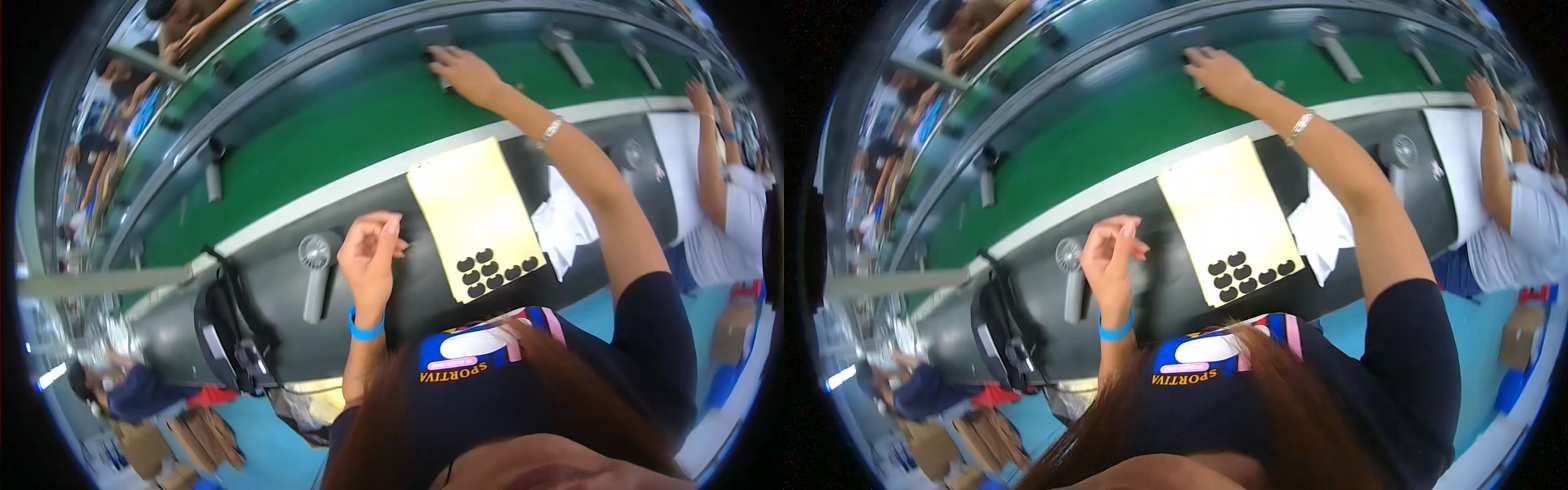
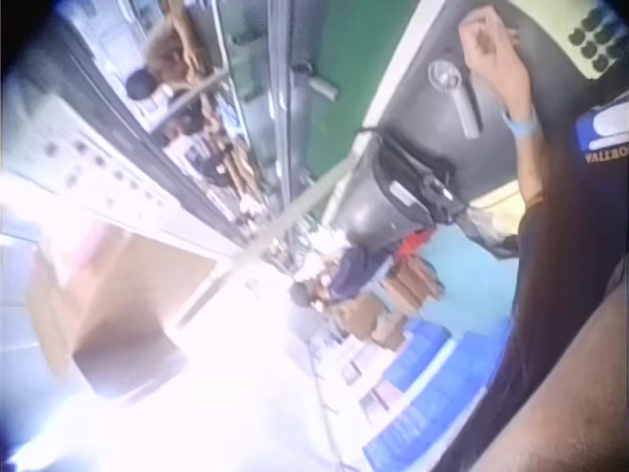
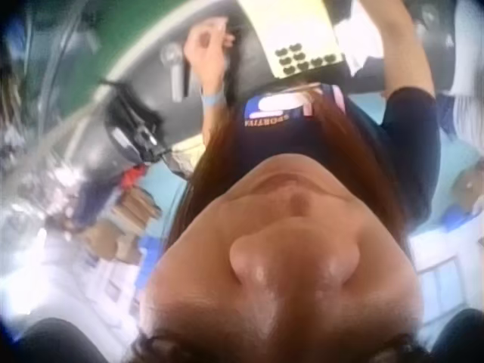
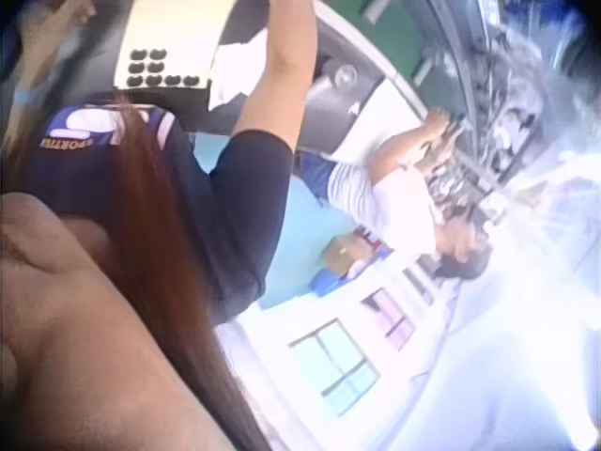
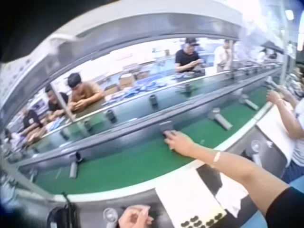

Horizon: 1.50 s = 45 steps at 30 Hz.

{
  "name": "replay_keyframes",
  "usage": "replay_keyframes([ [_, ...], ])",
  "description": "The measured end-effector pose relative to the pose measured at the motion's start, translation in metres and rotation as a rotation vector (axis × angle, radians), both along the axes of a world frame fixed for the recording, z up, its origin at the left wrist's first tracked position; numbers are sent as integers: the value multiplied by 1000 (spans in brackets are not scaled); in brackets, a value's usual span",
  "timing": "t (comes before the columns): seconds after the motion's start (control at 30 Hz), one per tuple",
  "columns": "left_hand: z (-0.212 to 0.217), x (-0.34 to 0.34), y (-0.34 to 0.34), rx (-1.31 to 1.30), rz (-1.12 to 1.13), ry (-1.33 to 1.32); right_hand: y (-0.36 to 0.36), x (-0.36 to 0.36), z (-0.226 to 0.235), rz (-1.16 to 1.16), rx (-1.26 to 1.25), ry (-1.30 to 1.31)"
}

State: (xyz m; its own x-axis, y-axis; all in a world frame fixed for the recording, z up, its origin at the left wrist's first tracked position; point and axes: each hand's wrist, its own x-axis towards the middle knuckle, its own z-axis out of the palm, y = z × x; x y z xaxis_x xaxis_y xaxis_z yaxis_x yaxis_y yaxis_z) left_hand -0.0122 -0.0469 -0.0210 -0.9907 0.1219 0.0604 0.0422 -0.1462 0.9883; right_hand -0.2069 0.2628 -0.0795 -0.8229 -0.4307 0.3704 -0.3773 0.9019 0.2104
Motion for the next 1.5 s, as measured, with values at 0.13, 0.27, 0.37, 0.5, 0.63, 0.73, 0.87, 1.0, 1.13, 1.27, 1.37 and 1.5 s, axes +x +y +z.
replay_keyframes([
  [0.13,-27,1,6,-56,-125,11,-21,53,20,-54,-371,-45],
  [0.27,-16,0,29,-568,-310,414,-17,163,32,-184,-779,-268],
  [0.37,-26,-1,46,-641,-445,563,-30,234,36,-255,-883,-340],
  [0.5,-43,-8,62,-905,-447,739,-57,290,42,-322,-907,-396],
  [0.63,-50,-9,74,-986,-427,795,-80,304,31,-349,-959,-390],
  [0.73,-50,-7,76,-976,-435,775,-88,306,26,-362,-892,-342],
  [0.87,-49,-3,73,-985,-443,734,-92,304,33,-403,-1008,-440],
  [1.0,-50,-3,73,-984,-447,711,-97,303,27,-372,-900,-386],
  [1.13,-49,-3,75,-973,-440,710,-90,300,26,-306,-876,-446],
  [1.27,-50,-3,73,-983,-436,712,-90,298,24,-321,-876,-446],
  [1.37,-52,-5,72,-970,-429,709,-94,300,25,-348,-951,-417],
  [1.5,-52,-6,72,-947,-430,718,-97,303,30,-369,-941,-357],
])
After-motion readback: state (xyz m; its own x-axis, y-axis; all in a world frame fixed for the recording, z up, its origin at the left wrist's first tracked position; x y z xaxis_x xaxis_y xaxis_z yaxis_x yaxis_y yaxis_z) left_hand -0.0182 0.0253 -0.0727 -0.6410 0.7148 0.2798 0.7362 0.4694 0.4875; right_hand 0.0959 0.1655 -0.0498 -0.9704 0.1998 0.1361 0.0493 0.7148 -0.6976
